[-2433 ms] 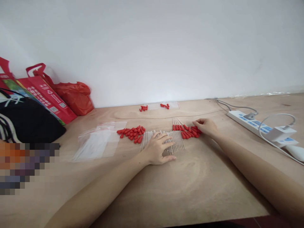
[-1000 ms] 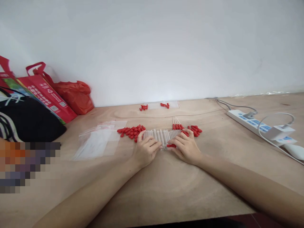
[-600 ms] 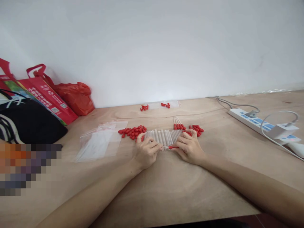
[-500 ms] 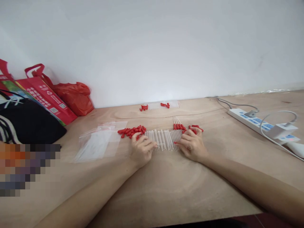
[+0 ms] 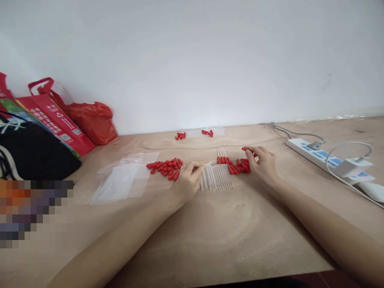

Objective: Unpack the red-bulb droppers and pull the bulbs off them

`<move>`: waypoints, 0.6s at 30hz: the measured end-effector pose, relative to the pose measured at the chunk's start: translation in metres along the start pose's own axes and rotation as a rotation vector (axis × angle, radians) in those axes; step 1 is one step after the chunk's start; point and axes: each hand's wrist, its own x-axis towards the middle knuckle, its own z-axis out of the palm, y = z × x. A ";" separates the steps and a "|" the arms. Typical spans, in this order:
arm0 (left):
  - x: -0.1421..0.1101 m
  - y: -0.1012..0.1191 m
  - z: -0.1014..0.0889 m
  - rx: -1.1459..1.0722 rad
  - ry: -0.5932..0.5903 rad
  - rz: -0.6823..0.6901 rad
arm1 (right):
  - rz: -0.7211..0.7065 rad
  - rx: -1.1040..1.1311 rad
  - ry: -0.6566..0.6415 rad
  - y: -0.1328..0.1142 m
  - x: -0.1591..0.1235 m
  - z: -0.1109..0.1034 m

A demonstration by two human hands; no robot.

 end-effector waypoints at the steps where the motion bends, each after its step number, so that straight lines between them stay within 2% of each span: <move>1: 0.006 0.003 0.004 -0.010 0.009 0.011 | 0.044 0.016 -0.003 0.005 0.002 -0.001; 4: 0.019 0.013 0.015 -0.026 0.026 0.040 | 0.161 0.065 -0.029 0.016 0.007 -0.003; 6: 0.024 0.019 0.021 -0.025 0.019 0.068 | 0.186 0.066 -0.074 0.018 0.008 -0.002; 12: 0.021 0.028 0.031 -0.041 -0.156 0.173 | 0.062 -0.050 -0.172 0.005 0.006 0.005; 18: 0.015 0.032 0.029 -0.125 -0.219 0.126 | -0.044 -0.203 -0.225 0.001 0.004 0.011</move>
